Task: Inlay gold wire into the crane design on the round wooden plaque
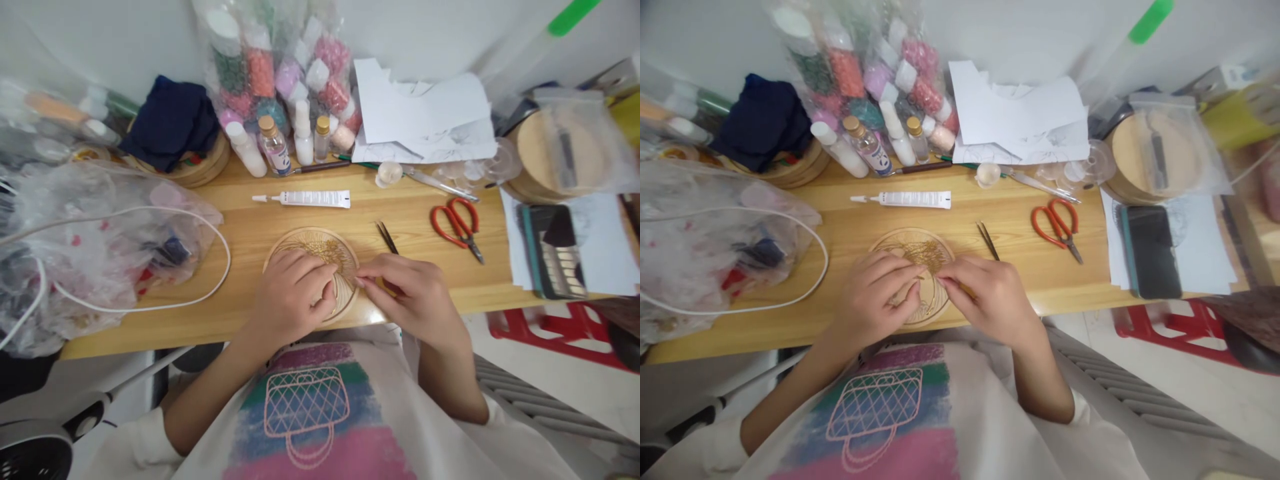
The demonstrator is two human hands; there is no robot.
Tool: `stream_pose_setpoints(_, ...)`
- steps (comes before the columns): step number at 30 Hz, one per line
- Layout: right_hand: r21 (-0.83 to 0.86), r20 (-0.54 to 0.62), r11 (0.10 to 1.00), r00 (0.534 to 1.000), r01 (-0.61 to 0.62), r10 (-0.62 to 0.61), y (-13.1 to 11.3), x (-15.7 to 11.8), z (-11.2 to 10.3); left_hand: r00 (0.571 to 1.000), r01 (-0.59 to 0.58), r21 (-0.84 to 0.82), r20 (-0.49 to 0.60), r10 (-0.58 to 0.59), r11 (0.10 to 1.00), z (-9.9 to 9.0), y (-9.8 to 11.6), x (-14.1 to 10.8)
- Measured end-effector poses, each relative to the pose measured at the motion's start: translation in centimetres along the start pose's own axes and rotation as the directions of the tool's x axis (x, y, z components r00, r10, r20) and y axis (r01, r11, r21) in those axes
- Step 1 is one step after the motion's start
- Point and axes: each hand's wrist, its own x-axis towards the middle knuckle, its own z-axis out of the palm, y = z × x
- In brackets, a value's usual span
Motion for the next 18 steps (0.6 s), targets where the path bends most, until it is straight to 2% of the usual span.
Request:
stream_pose_setpoints(5, 0.038, -0.018, 0.999, 1.000, 0.016, -0.015, -0.2, -0.2, 0.1, 0.999, -0.018, -0.072, 0.027, 0.020, 0.997, 0.0, 0.6, 0.1)
stream_pose_setpoints(10, 0.032, -0.028, 0.999, 0.999, 0.025, -0.024, -0.4, -0.5, 0.0, 0.999, 0.001, -0.061, 0.042, 0.002, 0.998, -0.2, 0.9, -0.1)
stream_pose_setpoints(18, -0.041, -0.041, 0.998, 0.998, 0.049, -0.051, -1.0, -1.1, 0.5, 0.995, -0.103, 0.004, -0.009, 0.103, 0.995, -0.4, 1.3, -0.3)
